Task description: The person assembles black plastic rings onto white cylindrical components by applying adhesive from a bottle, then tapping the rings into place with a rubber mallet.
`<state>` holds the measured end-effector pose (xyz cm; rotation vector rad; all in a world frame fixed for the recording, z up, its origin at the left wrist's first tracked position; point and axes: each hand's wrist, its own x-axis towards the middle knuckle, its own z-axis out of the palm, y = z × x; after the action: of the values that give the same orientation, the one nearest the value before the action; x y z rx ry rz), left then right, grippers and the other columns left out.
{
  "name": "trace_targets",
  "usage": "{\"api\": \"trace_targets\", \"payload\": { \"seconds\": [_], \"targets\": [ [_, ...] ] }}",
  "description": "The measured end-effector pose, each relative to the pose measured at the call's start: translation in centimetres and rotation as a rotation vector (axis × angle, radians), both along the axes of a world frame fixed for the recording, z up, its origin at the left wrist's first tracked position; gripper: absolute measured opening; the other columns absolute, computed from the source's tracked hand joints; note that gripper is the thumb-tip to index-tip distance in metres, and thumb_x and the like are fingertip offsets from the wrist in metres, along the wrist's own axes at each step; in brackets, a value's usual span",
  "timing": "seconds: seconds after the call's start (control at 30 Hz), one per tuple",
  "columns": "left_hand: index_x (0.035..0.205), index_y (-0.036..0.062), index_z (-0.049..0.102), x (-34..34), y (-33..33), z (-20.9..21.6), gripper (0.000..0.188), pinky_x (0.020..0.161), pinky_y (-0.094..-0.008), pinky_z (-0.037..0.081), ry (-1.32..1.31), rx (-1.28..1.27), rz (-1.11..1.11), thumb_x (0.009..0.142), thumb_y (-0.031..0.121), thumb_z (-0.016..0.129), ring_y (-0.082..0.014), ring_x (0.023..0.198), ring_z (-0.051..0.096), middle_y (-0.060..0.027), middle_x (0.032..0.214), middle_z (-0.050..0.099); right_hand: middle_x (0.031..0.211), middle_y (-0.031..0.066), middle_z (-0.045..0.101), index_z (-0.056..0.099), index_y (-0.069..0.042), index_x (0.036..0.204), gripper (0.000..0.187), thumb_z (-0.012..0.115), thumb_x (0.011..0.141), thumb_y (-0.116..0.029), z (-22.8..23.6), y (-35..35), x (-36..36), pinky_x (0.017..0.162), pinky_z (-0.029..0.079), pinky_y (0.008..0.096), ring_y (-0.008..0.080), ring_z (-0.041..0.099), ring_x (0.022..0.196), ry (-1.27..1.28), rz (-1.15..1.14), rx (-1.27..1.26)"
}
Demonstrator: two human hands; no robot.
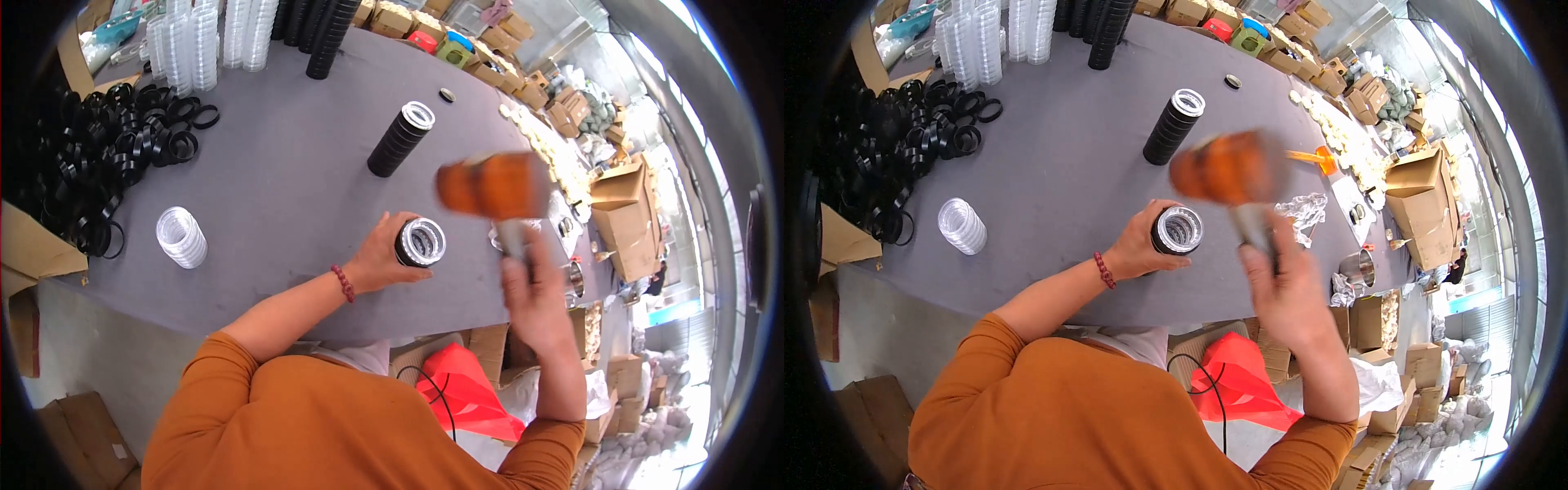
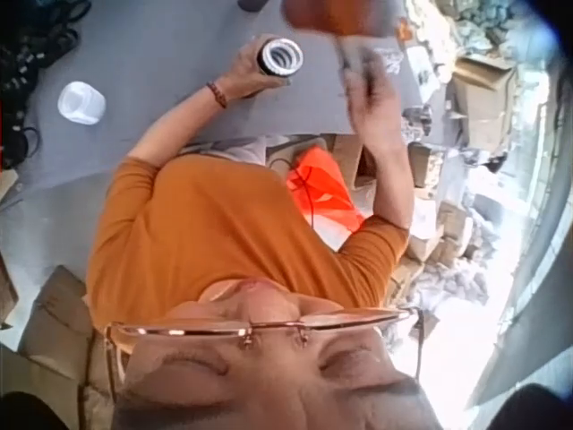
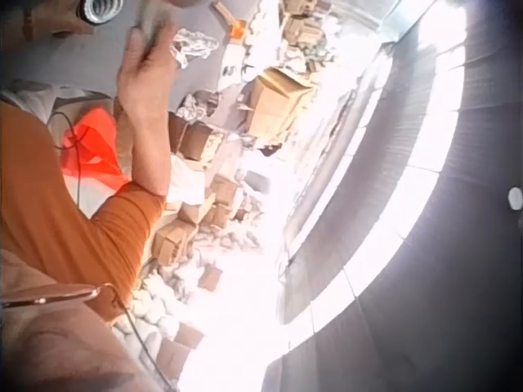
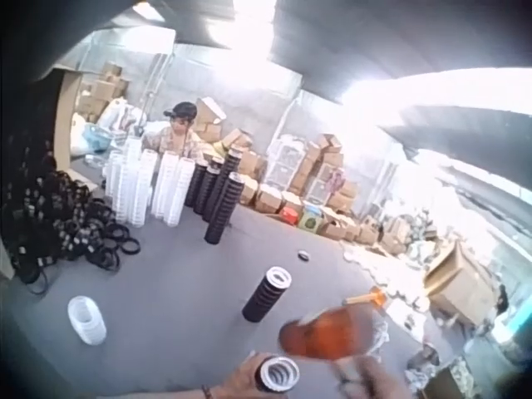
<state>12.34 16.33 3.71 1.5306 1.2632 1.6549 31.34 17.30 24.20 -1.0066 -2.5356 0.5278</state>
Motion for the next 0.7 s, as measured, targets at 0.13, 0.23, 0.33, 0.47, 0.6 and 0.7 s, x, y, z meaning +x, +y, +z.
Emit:
{"api": "trace_targets", "payload": {
  "seconds": [0.13,0.23,0.33,0.47,0.6,0.7],
  "targets": [
    [0.129,0.0098,0.048,0.3,0.0,-0.5,0.079,0.116,-0.0581,0.017,-0.066,0.024,-0.028,0.063,0.03,0.087,-0.0321,0.117,0.055,-0.0082,0.121,0.06,0.074,0.022,0.064,0.039,0.001,0.132,0.041,0.054,0.097,-0.015,-0.1,-1.1,-0.5,0.058,0.05,0.0445,0.0379,0.064,0.063,-0.058,-0.058,0.005],
    [0.133,0.0096,0.047,0.8,1.0,-1.4,0.082,0.116,-0.0594,0.017,-0.01,0.11,-0.033,0.064,0.031,0.086,-0.0322,0.117,0.055,-0.0086,0.123,0.06,0.079,0.0283,0.063,0.042,0.002,0.123,0.04,0.054,0.097,-0.026,-0.9,-1.0,-1.9,0.064,0.047,0.0565,0.0496,0.06,0.068,-0.45,0.083,-0.008],
    [0.131,0.0099,0.048,-0.3,0.1,-0.9,0.08,0.116,-0.0601,0.017,-0.06,0.039,-0.022,0.064,0.031,0.086,-0.0321,0.115,0.057,-0.008,0.122,0.06,0.073,0.0258,0.061,0.042,0.002,0.125,0.038,0.053,0.098,-0.022,2.0,-2.2,-1.2,0.061,0.047,0.0536,0.0502,0.059,0.065,-0.163,-0.028,-0.053],
    [0.12,0.0078,0.051,0.4,0.3,0.0,0.071,0.113,-0.0501,0.028,0.024,0.098,0.058,0.062,0.027,0.088,-0.0283,0.105,0.061,-0.0089,0.11,0.063,0.08,0.0186,0.066,0.037,0.003,0.14,0.053,0.055,0.099,-0.025,-1.1,-1.5,3.3,0.069,0.052,0.0446,0.0329,0.065,0.072,-0.287,0.104,0.256],
    [0.121,0.0081,0.051,0.0,0.4,-0.4,0.072,0.114,-0.0524,0.026,0.071,0.104,0.063,0.062,0.028,0.088,-0.0281,0.105,0.06,-0.0086,0.11,0.062,0.068,0.0211,0.058,0.052,0.003,0.111,0.026,0.055,0.098,-0.019,0.2,-1.9,1.2,0.061,0.047,0.0482,0.0463,0.061,0.066,-0.149,-0.068,0.014],
    [0.122,0.0089,0.05,-0.4,-0.1,-0.7,0.072,0.115,-0.0574,0.02,0.057,0.066,0.044,0.063,0.029,0.087,-0.0296,0.11,0.059,-0.0075,0.114,0.061,0.07,0.011,0.056,0.051,0.003,0.117,0.032,0.052,0.101,-0.024,1.3,-0.6,2.1,0.054,0.046,0.036,0.0175,0.057,0.061,0.257,-0.268,-0.192]
  ]
}}
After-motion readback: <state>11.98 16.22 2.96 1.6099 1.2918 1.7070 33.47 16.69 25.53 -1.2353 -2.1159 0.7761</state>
